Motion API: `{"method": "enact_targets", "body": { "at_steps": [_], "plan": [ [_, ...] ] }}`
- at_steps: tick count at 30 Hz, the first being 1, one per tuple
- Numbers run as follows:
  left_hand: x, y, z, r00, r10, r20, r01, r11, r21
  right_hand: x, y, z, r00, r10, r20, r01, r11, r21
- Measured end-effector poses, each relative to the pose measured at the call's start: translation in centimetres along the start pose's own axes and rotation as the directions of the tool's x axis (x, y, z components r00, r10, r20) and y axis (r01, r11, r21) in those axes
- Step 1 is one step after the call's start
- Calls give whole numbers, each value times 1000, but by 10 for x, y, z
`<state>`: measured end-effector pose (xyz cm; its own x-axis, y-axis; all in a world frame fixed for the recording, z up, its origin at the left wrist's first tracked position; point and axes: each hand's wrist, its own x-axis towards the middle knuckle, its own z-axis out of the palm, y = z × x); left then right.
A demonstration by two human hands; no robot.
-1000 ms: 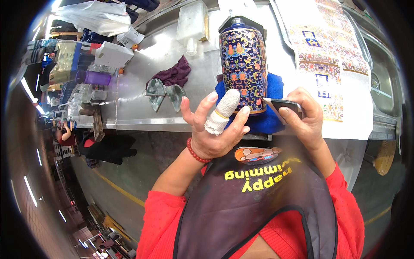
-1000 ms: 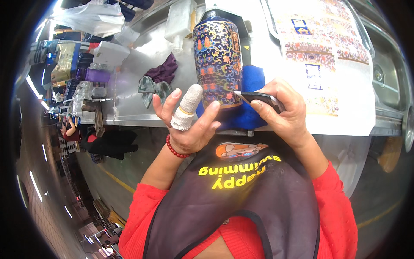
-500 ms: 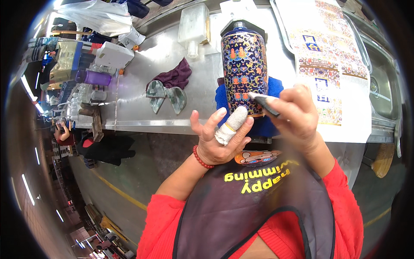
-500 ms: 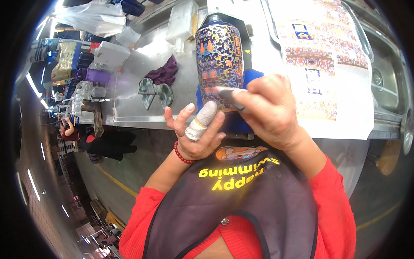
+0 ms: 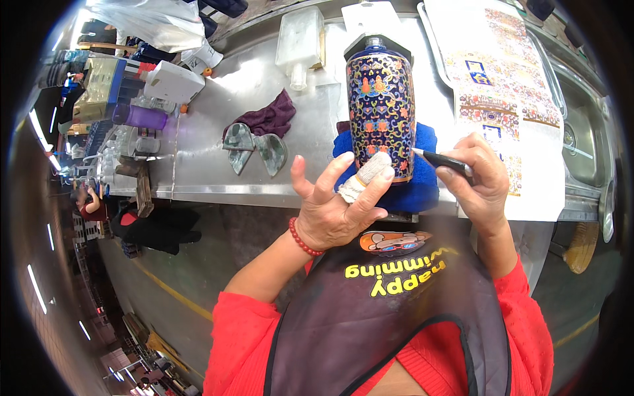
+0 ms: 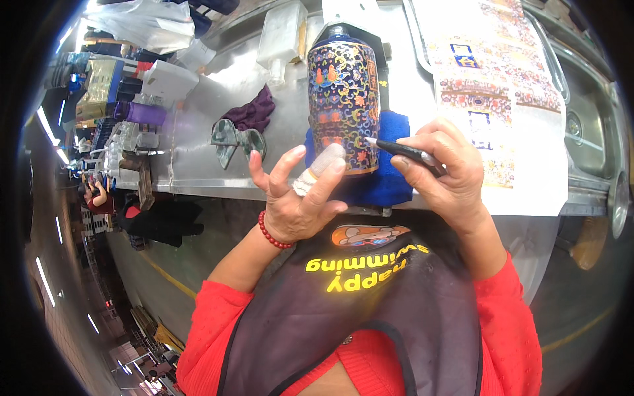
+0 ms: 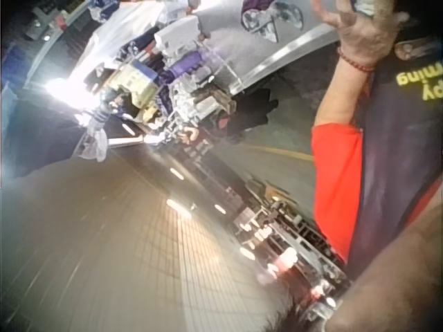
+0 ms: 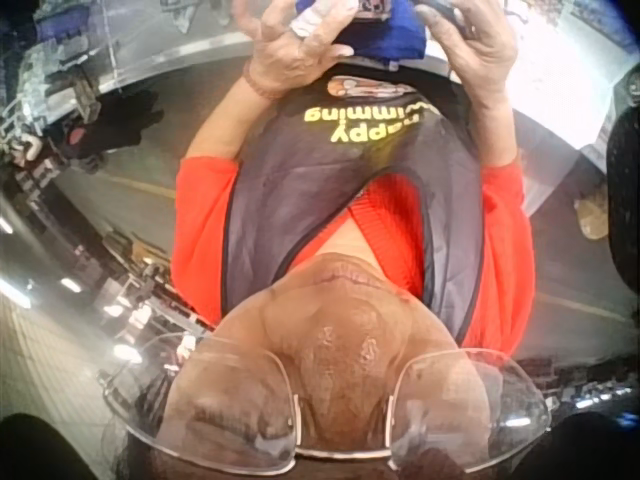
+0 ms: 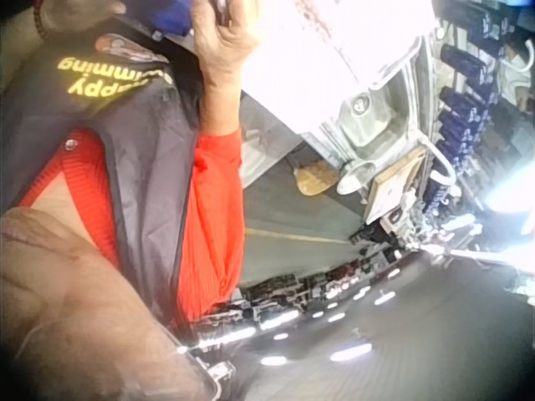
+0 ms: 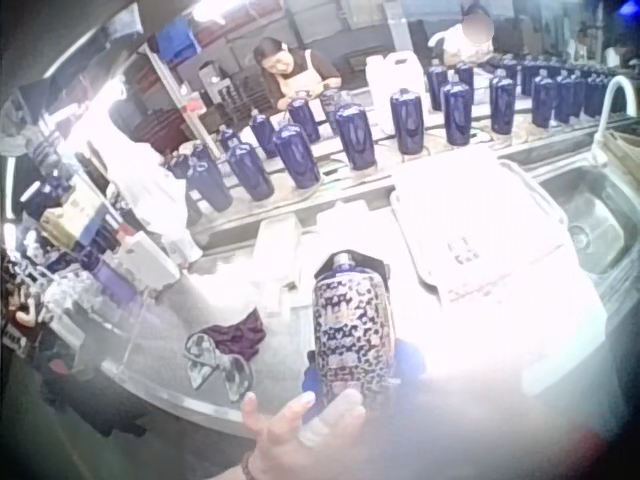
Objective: The person applies decorative stickers to a dark blue cylindrical container. They use a small black scraper tool to smooth the sticker and remove air bubbles while rotating the container. The person finishes by placing the container on the floor with others.
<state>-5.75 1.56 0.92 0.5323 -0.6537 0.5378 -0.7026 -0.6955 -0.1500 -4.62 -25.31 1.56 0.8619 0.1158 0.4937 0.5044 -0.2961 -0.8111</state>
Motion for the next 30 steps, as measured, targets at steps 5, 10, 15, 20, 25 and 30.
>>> {"method": "enact_targets", "body": {
  "at_steps": [5,10,15,20,25,30],
  "plan": [
    [6,8,1,999,-40,6,40,999,-15,-9,9,-2,999,32,0,-32,999,39],
    [10,7,-1,999,-43,31,44,999,-31,-9,6,1,999,21,32,-22,999,28],
    [-3,3,-3,964,-244,103,260,946,-194,-2,-5,14,994,-100,-44,94,987,-131],
    [-15,10,9,943,-334,-11,308,881,-360,-4,-5,22,795,-482,368,557,820,-129],
    [-24,16,11,958,-285,20,280,926,-253,-5,-2,14,967,-245,66,251,959,-133],
    [-20,25,18,975,-167,-147,140,974,-180,-13,11,11,987,-163,-1,162,986,-36]
  ]
}}
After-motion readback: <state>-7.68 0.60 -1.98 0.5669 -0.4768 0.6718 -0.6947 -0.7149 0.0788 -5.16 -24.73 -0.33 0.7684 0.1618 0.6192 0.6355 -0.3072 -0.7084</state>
